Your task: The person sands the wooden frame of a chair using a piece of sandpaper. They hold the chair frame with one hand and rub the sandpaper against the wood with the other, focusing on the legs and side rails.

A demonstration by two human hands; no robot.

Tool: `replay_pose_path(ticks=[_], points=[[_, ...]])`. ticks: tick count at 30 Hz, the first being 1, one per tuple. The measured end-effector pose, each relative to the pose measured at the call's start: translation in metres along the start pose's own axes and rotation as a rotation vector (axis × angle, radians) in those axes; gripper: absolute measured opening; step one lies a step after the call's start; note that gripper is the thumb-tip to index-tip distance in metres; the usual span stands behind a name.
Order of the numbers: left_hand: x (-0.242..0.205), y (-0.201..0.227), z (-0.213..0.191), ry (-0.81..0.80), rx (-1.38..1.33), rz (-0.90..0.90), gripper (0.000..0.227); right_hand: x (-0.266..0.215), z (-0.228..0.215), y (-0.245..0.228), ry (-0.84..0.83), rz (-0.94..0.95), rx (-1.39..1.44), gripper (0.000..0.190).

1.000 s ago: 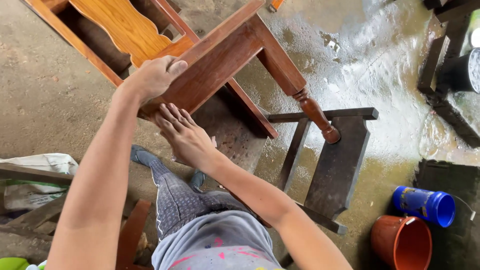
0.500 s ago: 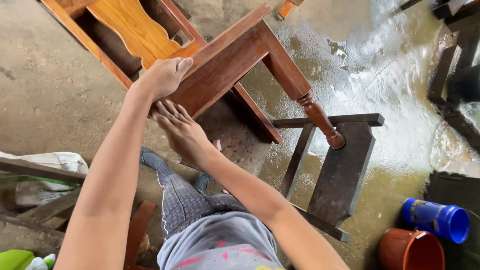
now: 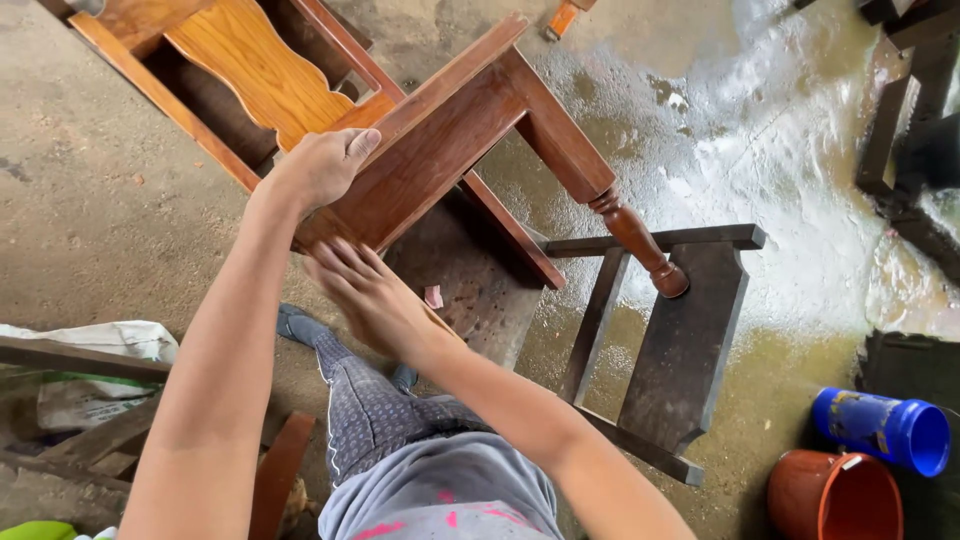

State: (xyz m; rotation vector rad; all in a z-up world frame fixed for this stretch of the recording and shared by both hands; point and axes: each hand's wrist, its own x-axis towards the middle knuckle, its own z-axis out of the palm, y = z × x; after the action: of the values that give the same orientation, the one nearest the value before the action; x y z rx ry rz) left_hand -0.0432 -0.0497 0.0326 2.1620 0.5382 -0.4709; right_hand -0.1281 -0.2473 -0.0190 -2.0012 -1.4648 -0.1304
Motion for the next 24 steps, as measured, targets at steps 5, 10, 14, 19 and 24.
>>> replay_pose_path(ticks=[5,10,14,19,24], points=[[-0.010,0.005,-0.005,-0.021,-0.032,0.025,0.062,0.013,-0.018,-0.004,-0.002,-0.013,0.075,0.036],[-0.021,0.014,-0.010,-0.055,-0.025,0.012,0.065,-0.121,-0.088,-0.021,-0.244,0.138,-0.073,0.039],[-0.012,0.015,-0.010,-0.046,0.053,0.154,0.064,-0.091,-0.085,-0.018,-0.432,0.190,-0.011,0.050],[0.011,-0.010,0.005,0.029,0.097,0.218,0.065,0.007,0.011,0.013,-0.266,0.208,-0.099,0.054],[0.001,-0.006,-0.002,-0.036,0.051,0.106,0.066,-0.032,-0.022,0.001,-0.152,0.160,-0.037,0.054]])
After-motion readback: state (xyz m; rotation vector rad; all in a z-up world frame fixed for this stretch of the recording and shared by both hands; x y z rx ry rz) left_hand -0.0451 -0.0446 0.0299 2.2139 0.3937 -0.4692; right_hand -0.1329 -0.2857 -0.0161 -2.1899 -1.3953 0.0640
